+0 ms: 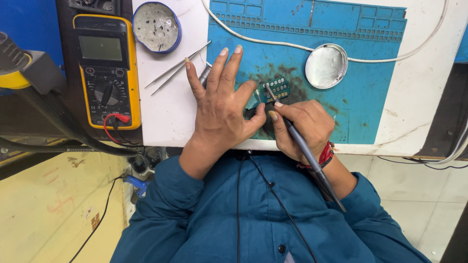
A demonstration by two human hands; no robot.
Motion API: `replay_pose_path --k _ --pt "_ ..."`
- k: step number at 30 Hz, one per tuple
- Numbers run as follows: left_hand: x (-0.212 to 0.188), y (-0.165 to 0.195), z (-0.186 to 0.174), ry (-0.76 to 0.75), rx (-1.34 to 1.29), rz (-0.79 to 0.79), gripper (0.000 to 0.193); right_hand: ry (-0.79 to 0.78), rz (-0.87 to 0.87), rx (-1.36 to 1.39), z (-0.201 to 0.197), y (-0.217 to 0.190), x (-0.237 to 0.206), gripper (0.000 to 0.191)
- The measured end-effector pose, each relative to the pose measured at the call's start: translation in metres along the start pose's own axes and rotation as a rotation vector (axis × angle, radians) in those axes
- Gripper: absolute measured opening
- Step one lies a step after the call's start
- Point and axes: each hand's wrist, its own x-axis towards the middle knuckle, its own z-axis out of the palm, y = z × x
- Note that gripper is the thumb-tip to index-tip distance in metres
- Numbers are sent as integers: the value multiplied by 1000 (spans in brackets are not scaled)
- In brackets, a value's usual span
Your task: The person holds a green circuit board on the workbench with one hand and solders its components with a soldering iron in the other hand. They periodically reposition the board, dip the iron, and use a spool of solder wire while working across the board's pads.
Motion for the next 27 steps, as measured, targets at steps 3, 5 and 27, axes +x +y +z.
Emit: replay_pose_path --k 3,5,27 --pt "0 0 0 2 0 -1 33 -4 -15 8 0 1 0 19" --pt "0 -1 0 2 0 1 33 -3 -10 7 1 1 0 19" --pt "-1 -1 3 -3 4 -3 32 3 3 15 1 2 0 19"
